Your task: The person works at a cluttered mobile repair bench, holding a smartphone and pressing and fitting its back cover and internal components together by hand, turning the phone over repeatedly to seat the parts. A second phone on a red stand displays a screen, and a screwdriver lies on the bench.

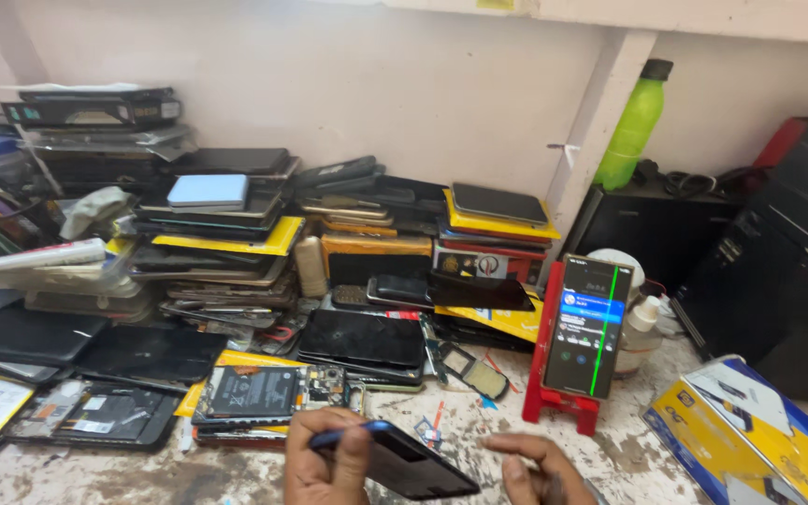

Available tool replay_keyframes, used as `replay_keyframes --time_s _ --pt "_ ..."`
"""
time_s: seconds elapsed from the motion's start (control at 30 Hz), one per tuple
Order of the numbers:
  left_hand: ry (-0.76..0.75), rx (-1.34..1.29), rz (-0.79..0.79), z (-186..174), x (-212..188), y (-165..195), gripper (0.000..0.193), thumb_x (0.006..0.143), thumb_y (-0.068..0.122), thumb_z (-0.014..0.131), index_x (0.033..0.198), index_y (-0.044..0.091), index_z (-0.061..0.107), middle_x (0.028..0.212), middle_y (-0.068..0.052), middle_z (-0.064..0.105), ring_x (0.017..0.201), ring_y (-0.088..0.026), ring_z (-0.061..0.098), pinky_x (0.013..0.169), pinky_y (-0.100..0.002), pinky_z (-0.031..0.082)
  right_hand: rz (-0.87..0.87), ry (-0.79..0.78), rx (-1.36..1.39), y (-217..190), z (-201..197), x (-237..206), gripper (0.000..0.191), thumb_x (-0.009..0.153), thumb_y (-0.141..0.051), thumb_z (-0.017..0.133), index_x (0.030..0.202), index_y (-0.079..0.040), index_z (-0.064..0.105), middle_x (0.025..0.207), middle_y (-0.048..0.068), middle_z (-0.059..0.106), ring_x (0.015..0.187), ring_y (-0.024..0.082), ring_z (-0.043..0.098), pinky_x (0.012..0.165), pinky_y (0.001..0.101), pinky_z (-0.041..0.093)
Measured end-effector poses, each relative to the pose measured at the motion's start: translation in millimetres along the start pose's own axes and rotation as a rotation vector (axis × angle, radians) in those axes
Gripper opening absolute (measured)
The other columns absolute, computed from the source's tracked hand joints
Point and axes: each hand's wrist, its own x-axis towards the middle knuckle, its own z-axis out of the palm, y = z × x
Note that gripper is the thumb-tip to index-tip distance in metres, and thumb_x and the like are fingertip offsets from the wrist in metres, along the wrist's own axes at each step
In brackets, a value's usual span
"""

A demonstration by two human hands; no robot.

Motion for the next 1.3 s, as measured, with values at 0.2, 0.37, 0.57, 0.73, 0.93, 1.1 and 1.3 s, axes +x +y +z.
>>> replay_keyframes --time_s 0.2,0.37,0.57,0.73,0.93,1.1,1.3 --pt "-0.223 0.071 -0.180 41.8 -33.0 11.6 0.027 0.084 0.012 0.081 0.090 0.004 0.057 0.083 -0.011 0.070 0.078 -0.015 0.068 0.076 -0.030 0.057 -0.321 -0.210 -0.133 -74.1 -3.8 -12.1 0.027 0.096 -0.022 0.072 0.114 -0.002 0.077 0.110 0.012 0.069 0.071 0.017 0.056 0.061 0.0317 0.047" --pt "-0.188 0.211 -0.115 61.1 -41.1 22.3 0.032 0.079 0.018 0.087 0.083 0.005 0.058 0.074 -0.008 0.069 0.068 -0.010 0.063 0.065 -0.025 0.052 -0.487 -0.116 -0.018 -68.5 8.3 -17.1 0.035 0.102 -0.032 0.063 0.098 -0.001 0.078 0.094 0.012 0.076 0.092 0.022 0.074 0.085 0.0349 0.058" --pt "-0.243 0.313 -0.152 70.5 -43.0 36.1 0.037 0.074 0.025 0.091 0.076 0.006 0.059 0.066 -0.005 0.067 0.058 -0.007 0.062 0.053 -0.024 0.051 -0.460 0.035 -0.019 -40.7 7.7 -24.7 0.041 0.102 -0.038 0.058 0.089 -0.003 0.076 0.085 0.010 0.075 0.085 0.022 0.071 0.080 0.0355 0.059" --pt "-0.282 0.393 -0.146 74.2 -42.6 36.2 0.039 0.071 0.026 0.093 0.072 0.007 0.060 0.062 -0.003 0.064 0.054 -0.006 0.058 0.050 -0.024 0.048 -0.466 0.037 0.013 -23.2 3.7 -25.0 0.039 0.104 -0.035 0.055 0.090 -0.003 0.072 0.087 0.011 0.076 0.084 0.021 0.073 0.081 0.0374 0.058" --pt "-0.285 0.326 -0.393 59.7 -50.7 21.2 0.029 0.076 0.025 0.086 0.076 0.004 0.065 0.069 -0.009 0.072 0.064 -0.010 0.062 0.060 -0.027 0.051 -0.383 -0.062 0.139 -11.7 -7.7 -26.3 0.036 0.103 -0.030 0.060 0.094 0.001 0.075 0.091 0.016 0.074 0.090 0.024 0.069 0.086 0.0388 0.055" --pt "-0.355 0.139 -0.090 46.6 -54.3 -4.9 0.023 0.098 0.026 0.064 0.092 0.004 0.066 0.090 -0.011 0.076 0.086 -0.014 0.070 0.084 -0.032 0.057 -0.335 -0.076 0.087 -20.9 -9.0 -21.8 0.035 0.102 -0.028 0.059 0.097 0.001 0.078 0.093 0.015 0.074 0.096 0.023 0.071 0.090 0.0371 0.055" --pt "-0.269 0.371 0.012 47.0 -62.1 -7.1 0.021 0.093 0.025 0.069 0.086 0.006 0.067 0.082 -0.008 0.076 0.076 -0.014 0.073 0.072 -0.031 0.060 -0.516 -0.032 -0.162 -56.0 0.9 -27.4 0.021 0.091 -0.025 0.074 0.091 -0.004 0.078 0.088 0.010 0.074 0.084 0.016 0.074 0.075 0.0278 0.058"
